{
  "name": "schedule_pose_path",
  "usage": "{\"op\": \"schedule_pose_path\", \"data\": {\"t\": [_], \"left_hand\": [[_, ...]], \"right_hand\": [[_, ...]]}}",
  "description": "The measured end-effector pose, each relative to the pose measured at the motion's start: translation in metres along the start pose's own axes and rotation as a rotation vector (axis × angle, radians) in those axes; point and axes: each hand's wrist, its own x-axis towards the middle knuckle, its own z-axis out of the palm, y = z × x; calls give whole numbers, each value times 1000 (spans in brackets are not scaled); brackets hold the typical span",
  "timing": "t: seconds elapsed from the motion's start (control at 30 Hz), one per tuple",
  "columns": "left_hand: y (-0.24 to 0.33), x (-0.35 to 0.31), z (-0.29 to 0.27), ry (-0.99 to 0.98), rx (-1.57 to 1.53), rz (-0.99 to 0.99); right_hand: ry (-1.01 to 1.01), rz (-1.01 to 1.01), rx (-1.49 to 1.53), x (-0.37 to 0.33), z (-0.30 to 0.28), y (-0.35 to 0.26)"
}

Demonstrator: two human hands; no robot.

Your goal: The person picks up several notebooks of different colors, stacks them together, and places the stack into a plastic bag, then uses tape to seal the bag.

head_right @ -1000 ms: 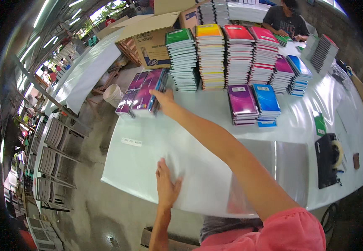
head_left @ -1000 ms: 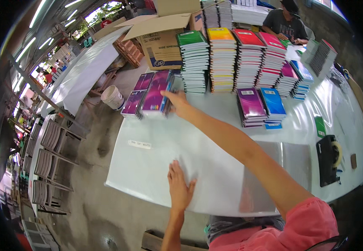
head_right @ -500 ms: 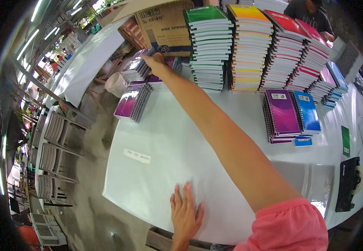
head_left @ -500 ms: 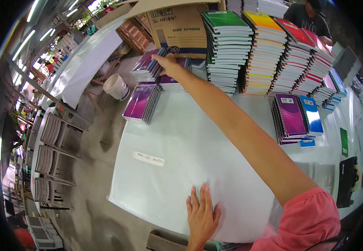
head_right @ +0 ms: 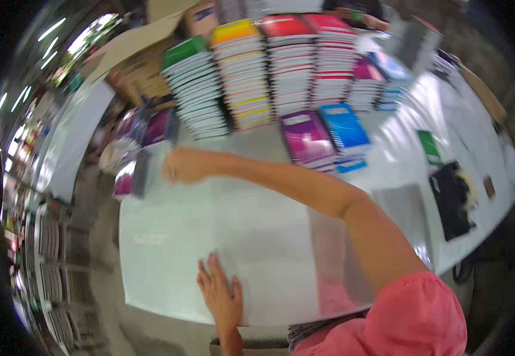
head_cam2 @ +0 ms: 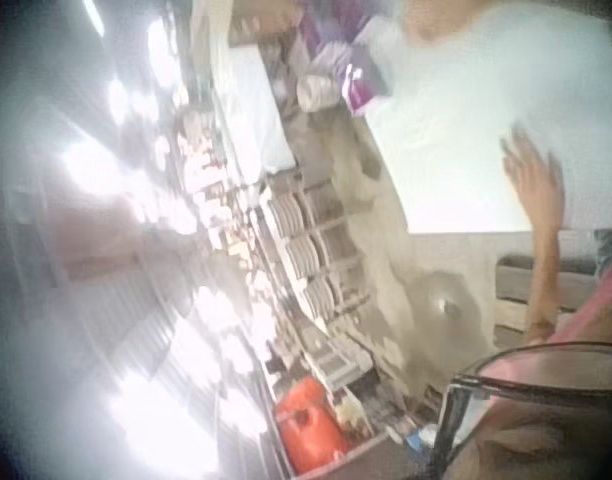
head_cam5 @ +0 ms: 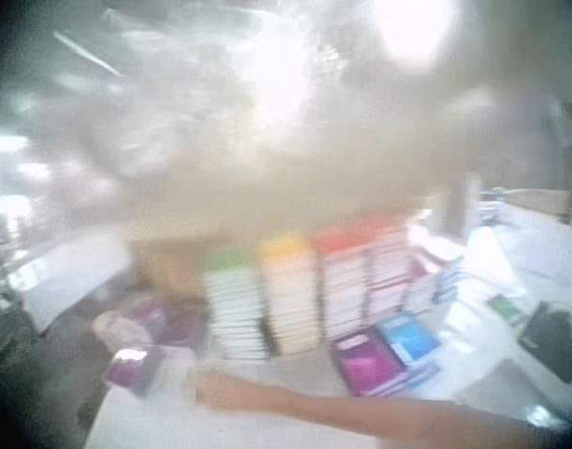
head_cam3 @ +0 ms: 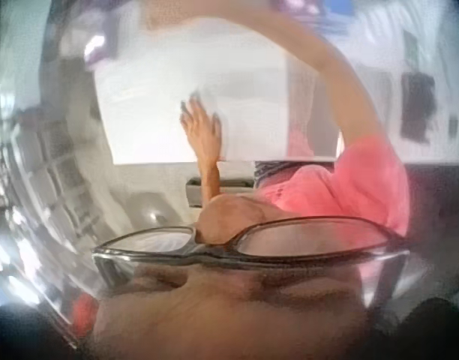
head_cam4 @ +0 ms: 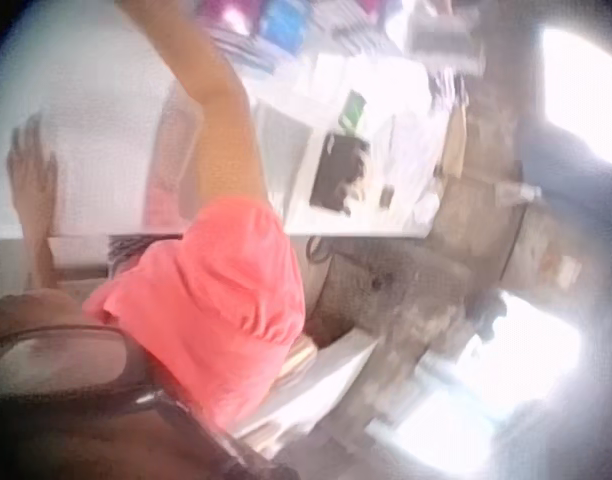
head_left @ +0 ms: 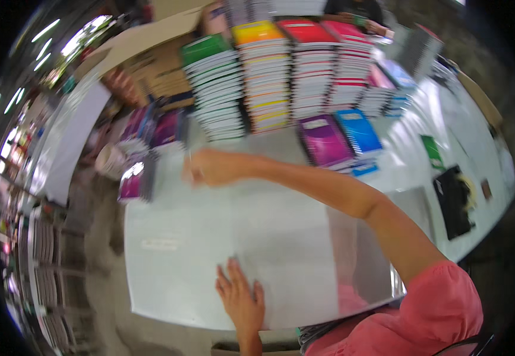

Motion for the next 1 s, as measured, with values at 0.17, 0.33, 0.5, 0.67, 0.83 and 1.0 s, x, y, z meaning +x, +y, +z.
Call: {"op": "schedule_pose_path", "data": {"t": [0.17,0.33,0.5,0.67,0.83,1.0], "left_hand": [[-8,-9,10,51,24,57],[71,37,-18,187,-399,237],[177,102,-3,-75,-764,493],[251,147,27,-475,-1090,208],[303,197,71,-865,-2016,-259],[311,207,67,-880,-2159,-137]], "right_hand": [[-239,576,-567,-196,-160,-165],[557,746,-1253,-323,-266,-98],[408,288,-1569,-335,-295,-32],[185,434,-1392,-322,-313,-50],[609,230,-1356,-322,-296,-91],[472,174,-1122,-340,-192,-165]]}}
